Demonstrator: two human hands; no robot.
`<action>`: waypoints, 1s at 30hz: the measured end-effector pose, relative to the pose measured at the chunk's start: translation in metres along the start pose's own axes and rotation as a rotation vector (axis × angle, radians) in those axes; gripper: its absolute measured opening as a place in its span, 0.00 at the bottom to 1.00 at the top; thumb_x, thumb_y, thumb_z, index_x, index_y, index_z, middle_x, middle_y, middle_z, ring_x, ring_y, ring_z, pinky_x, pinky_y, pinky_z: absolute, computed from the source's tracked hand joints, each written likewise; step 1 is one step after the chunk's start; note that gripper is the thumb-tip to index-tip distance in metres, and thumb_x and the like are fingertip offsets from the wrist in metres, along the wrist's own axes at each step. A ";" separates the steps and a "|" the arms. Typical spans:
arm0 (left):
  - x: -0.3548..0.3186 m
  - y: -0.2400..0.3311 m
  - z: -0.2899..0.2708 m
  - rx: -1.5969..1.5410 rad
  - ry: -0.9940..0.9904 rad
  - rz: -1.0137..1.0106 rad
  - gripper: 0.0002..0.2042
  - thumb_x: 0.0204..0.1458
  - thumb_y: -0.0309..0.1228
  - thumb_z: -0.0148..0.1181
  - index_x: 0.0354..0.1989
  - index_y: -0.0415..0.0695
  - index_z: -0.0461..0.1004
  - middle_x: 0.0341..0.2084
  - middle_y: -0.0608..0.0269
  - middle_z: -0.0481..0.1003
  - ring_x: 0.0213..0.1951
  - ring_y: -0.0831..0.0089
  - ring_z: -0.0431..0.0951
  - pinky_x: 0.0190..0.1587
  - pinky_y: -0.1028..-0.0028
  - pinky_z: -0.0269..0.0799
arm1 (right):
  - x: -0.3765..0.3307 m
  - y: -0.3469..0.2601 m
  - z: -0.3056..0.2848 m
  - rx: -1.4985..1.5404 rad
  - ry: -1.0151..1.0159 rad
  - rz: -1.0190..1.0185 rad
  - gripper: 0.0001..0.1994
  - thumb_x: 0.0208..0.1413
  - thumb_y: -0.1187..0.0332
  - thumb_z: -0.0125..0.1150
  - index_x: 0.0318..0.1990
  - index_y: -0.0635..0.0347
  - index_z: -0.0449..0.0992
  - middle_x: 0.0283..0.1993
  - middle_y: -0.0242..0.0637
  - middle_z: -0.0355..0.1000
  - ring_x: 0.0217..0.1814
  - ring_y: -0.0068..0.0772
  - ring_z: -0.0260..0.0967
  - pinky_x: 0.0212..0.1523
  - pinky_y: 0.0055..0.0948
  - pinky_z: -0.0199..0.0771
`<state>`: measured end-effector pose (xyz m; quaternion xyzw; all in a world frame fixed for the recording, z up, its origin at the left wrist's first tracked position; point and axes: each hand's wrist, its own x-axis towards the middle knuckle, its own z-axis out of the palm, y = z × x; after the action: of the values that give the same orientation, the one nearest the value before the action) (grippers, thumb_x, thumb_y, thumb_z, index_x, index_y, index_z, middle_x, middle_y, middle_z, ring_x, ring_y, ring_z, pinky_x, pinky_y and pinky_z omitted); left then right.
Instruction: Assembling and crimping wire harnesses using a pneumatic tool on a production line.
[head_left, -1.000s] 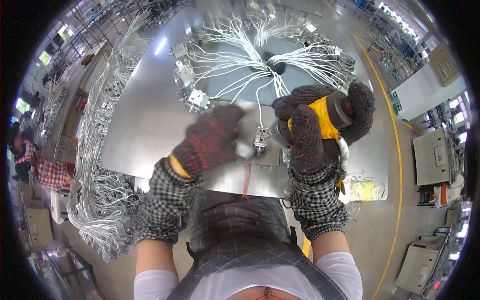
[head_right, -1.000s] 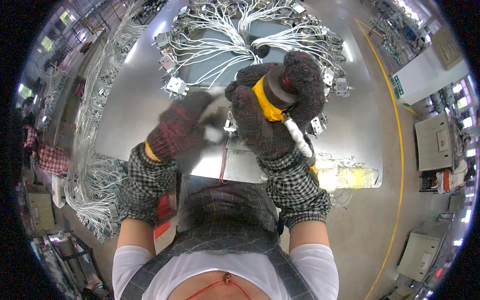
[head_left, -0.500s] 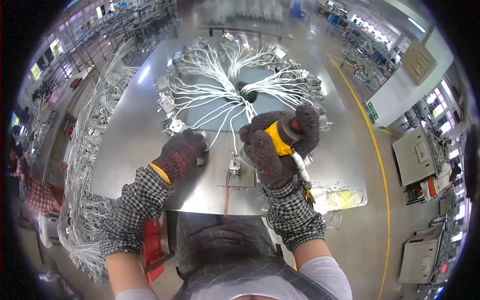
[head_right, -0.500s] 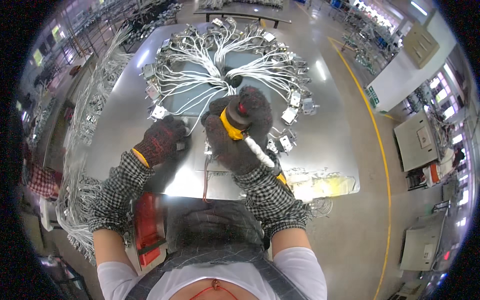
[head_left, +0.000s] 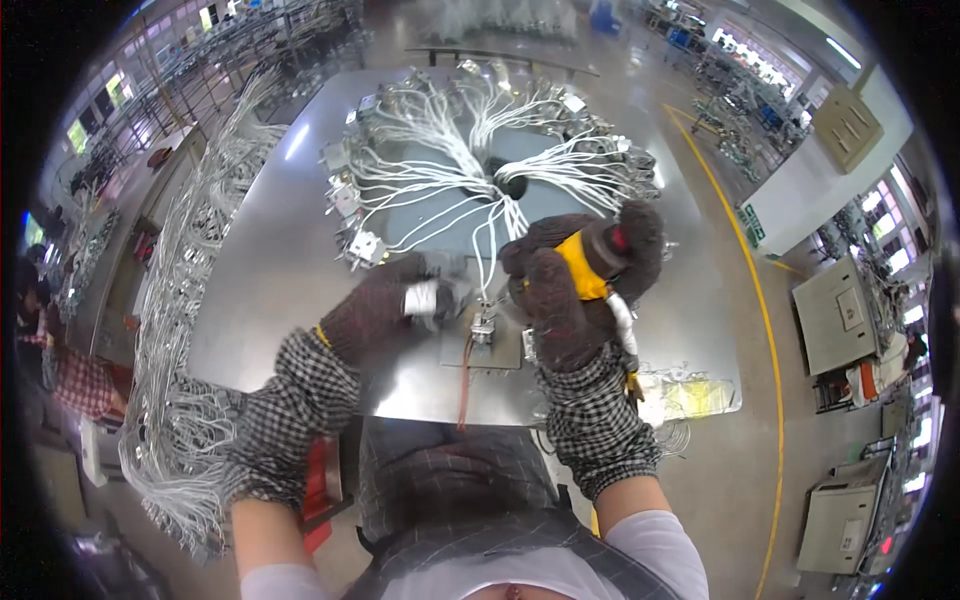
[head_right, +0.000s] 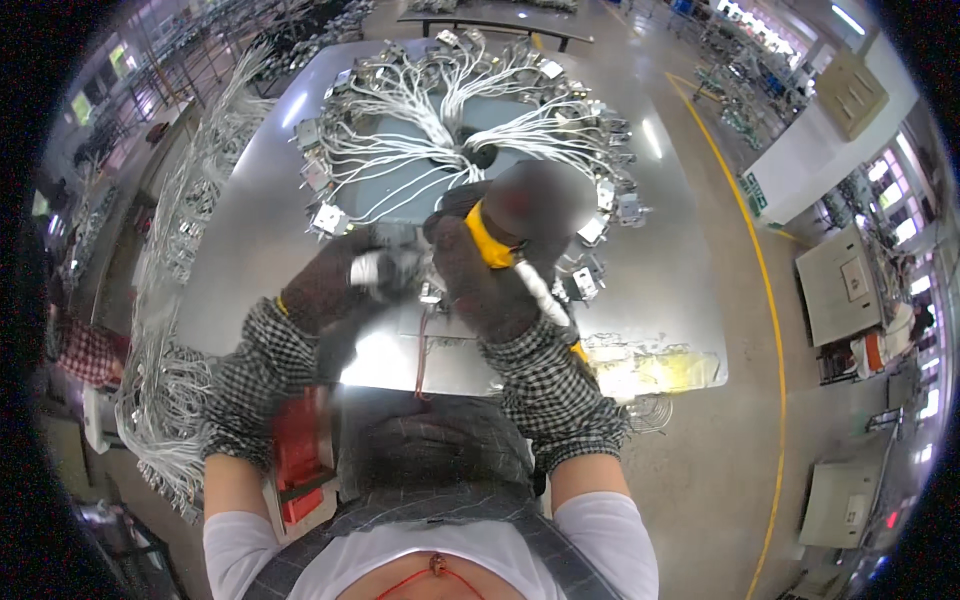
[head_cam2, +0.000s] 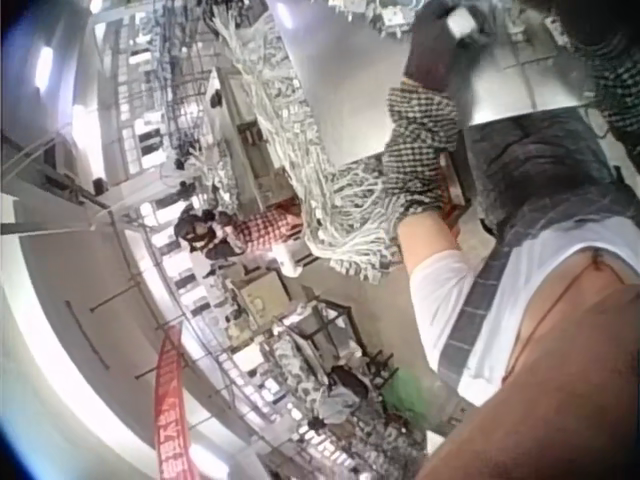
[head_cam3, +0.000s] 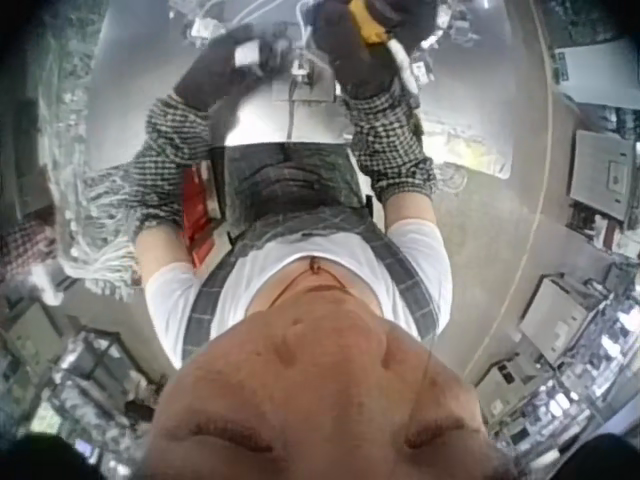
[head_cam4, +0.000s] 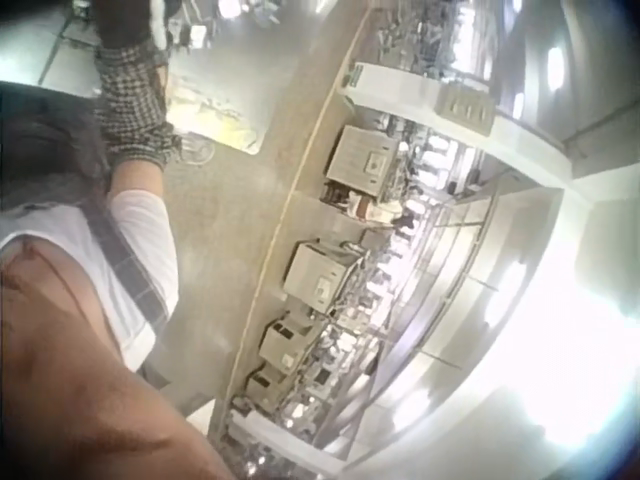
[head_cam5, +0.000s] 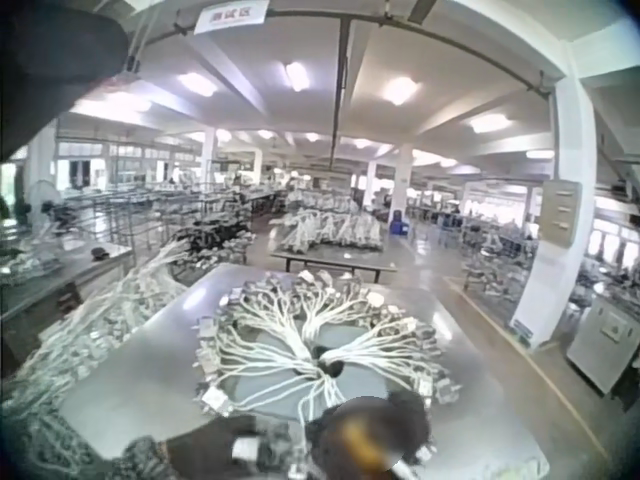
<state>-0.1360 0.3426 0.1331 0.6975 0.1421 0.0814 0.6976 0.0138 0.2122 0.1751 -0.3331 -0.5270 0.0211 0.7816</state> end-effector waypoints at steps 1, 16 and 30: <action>-0.003 -0.006 0.010 -0.494 0.044 0.030 0.21 0.56 0.31 0.61 0.55 0.33 0.68 0.44 0.59 0.76 0.45 0.72 0.77 0.47 0.72 0.75 | -0.002 -0.002 0.002 0.060 0.047 0.043 0.37 0.57 0.74 0.60 0.69 0.46 0.45 0.36 0.44 0.71 0.30 0.32 0.73 0.32 0.32 0.79; -0.004 -0.005 0.027 0.240 0.278 0.541 0.31 0.41 0.32 0.72 0.56 0.39 0.71 0.36 0.54 0.78 0.38 0.70 0.80 0.41 0.72 0.77 | 0.015 -0.004 -0.017 0.009 0.280 0.015 0.34 0.55 0.73 0.59 0.67 0.52 0.49 0.34 0.46 0.73 0.27 0.37 0.74 0.31 0.37 0.80; 0.004 0.002 0.036 0.986 0.125 0.258 0.32 0.42 0.47 0.69 0.54 0.45 0.72 0.39 0.51 0.77 0.41 0.53 0.79 0.43 0.60 0.75 | 0.012 -0.004 -0.018 0.018 0.218 -0.007 0.35 0.55 0.77 0.58 0.68 0.48 0.49 0.38 0.43 0.71 0.29 0.32 0.70 0.31 0.40 0.79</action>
<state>-0.1205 0.3095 0.1343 0.9493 0.1180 0.1317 0.2600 0.0332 0.2052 0.1832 -0.3248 -0.4396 -0.0132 0.8373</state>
